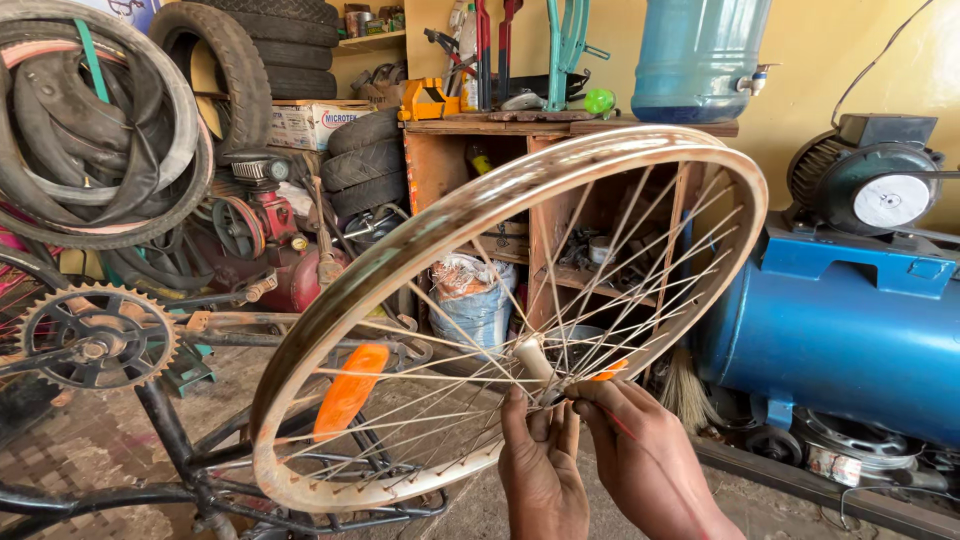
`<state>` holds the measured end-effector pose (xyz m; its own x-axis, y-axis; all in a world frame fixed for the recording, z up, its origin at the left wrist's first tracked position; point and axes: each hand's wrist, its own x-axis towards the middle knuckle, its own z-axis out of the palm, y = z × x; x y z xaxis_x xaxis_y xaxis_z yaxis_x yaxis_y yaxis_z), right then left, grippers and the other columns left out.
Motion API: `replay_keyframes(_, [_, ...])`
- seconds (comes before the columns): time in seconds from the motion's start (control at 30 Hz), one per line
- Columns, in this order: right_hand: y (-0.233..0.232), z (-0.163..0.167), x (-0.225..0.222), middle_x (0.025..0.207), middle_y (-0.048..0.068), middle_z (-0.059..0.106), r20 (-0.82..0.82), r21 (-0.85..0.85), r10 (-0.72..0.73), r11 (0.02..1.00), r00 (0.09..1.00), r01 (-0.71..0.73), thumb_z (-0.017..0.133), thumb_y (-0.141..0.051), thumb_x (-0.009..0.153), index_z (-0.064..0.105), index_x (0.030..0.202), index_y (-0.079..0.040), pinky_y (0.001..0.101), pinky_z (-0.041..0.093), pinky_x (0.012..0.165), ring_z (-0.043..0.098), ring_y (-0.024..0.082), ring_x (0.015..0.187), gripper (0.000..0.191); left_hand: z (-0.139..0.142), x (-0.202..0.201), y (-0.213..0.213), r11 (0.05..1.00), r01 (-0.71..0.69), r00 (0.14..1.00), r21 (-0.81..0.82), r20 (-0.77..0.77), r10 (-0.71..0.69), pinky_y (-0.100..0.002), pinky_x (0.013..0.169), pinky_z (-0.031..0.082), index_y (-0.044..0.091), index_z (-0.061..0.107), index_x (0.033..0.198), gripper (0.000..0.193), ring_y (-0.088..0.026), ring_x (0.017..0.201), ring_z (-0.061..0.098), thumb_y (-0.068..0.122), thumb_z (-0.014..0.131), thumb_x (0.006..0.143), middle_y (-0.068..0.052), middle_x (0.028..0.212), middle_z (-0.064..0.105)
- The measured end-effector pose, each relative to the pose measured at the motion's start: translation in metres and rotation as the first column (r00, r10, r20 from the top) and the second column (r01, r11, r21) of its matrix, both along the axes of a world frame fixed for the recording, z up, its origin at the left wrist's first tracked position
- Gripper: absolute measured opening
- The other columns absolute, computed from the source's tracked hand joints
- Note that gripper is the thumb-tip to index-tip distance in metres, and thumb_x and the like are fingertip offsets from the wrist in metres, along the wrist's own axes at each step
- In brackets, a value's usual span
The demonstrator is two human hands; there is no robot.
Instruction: The person repairs a bicycle wheel by adjusting the hub and spokes by hand and using a tool, spinning the wheel to check its rotation.
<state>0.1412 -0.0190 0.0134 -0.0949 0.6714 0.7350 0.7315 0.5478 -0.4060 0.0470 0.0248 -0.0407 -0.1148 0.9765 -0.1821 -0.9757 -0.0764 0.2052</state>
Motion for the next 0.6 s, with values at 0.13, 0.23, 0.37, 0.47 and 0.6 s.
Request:
replay_keyframes(0.13, [-0.003, 0.005, -0.001, 0.092, 0.008, 0.073, 0.145, 0.205, -0.089, 0.977, 0.985, 0.059, 0.069, -0.012, 0.086, 0.069, 0.099, -0.008, 0.0423, 0.057, 0.069, 0.07, 0.032, 0.087, 0.014, 0.0, 0.003, 0.002, 1.0, -0.006, 1.0, 0.001, -0.002, 0.006, -0.03, 0.093, 0.06, -0.003, 0.061, 0.119, 0.057, -0.017, 0.096, 0.066, 0.037, 0.078, 0.081, -0.01, 0.099, 0.065])
replay_keyframes(0.23, [-0.001, 0.005, 0.0, 0.087, 0.007, 0.072, 0.153, 0.118, -0.174, 0.981, 0.973, 0.157, 0.07, -0.014, 0.085, 0.07, 0.1, -0.01, 0.043, 0.056, 0.07, 0.07, 0.031, 0.086, 0.015, -0.002, 0.004, 0.004, 1.0, -0.015, 1.0, 0.0, -0.021, 0.015, -0.031, 0.094, 0.061, -0.004, 0.061, 0.116, 0.056, -0.018, 0.095, 0.065, 0.035, 0.078, 0.08, -0.011, 0.097, 0.063])
replay_keyframes(0.37, [0.007, -0.008, 0.004, 0.085, 0.011, 0.073, 0.048, 0.066, -0.124, 0.991, 0.991, 0.121, 0.069, -0.013, 0.087, 0.07, 0.094, -0.007, 0.0411, 0.057, 0.068, 0.07, 0.031, 0.081, 0.008, -0.005, 0.004, 0.005, 0.999, -0.031, 0.999, 0.04, -0.014, 0.031, -0.032, 0.097, 0.061, -0.006, 0.062, 0.117, 0.055, -0.016, 0.089, 0.061, 0.035, 0.08, 0.084, -0.008, 0.091, 0.058])
replay_keyframes(0.47, [0.022, -0.023, 0.01, 0.079, 0.013, 0.074, -0.141, -0.122, -0.134, 0.986, 0.981, 0.117, 0.07, -0.017, 0.091, 0.074, 0.097, -0.007, 0.0383, 0.057, 0.064, 0.071, 0.027, 0.07, 0.012, -0.006, 0.003, 0.005, 0.999, -0.035, 0.999, 0.018, -0.003, 0.035, -0.031, 0.09, 0.06, -0.007, 0.061, 0.115, 0.053, -0.016, 0.084, 0.063, 0.033, 0.08, 0.085, -0.008, 0.088, 0.059])
replay_keyframes(0.6, [0.042, -0.041, 0.013, 0.074, 0.015, 0.072, -0.687, -0.422, -0.112, 0.866, 0.718, -0.269, 0.069, -0.021, 0.097, 0.076, 0.097, 0.001, 0.0363, 0.054, 0.059, 0.066, 0.021, 0.062, 0.023, -0.005, -0.001, 0.002, 0.999, -0.017, 0.997, 0.036, -0.081, 0.02, -0.028, 0.075, 0.059, -0.008, 0.062, 0.114, 0.056, -0.018, 0.08, 0.066, 0.036, 0.076, 0.083, -0.012, 0.087, 0.066])
